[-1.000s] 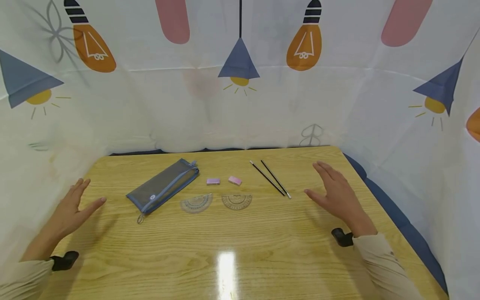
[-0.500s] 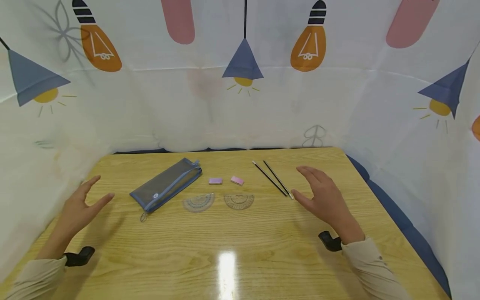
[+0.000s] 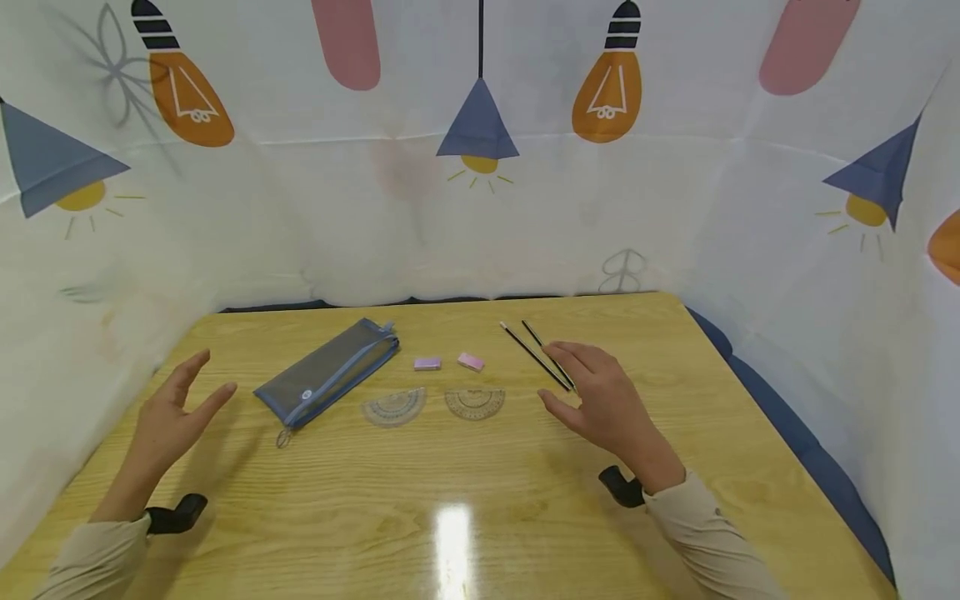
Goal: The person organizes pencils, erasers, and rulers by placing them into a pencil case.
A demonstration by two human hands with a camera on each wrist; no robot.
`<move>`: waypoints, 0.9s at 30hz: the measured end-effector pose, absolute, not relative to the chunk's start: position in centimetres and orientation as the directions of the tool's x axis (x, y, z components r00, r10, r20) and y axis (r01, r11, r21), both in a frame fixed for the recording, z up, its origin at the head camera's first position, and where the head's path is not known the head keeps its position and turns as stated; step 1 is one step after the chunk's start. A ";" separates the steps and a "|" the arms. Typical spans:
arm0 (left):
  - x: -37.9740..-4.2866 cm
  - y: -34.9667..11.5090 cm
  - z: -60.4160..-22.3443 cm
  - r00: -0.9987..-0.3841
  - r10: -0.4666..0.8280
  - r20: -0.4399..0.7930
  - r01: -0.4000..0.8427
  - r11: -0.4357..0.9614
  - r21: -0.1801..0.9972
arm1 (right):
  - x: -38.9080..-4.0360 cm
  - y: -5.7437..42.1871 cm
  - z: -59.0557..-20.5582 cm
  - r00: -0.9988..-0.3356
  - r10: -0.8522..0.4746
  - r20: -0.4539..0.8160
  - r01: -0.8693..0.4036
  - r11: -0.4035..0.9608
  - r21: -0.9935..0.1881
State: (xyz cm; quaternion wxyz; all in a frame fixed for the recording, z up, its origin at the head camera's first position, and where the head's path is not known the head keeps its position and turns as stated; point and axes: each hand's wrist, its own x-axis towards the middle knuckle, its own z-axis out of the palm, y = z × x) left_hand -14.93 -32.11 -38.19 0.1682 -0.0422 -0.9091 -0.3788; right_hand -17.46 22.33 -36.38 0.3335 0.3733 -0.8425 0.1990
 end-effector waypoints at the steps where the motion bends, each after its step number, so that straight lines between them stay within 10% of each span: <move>1: -14.9 -32.0 -38.1 -0.943 -0.052 0.328 0.200 0.699 0.686 | -17.5 22.0 -36.4 -0.492 -0.502 0.711 -0.768 0.635 -0.083; 27: -16.0 -28.3 -39.5 -0.979 0.026 0.203 0.178 0.601 0.779 | -18.0 14.6 -37.4 -0.446 -0.624 0.642 -0.854 0.510 -0.098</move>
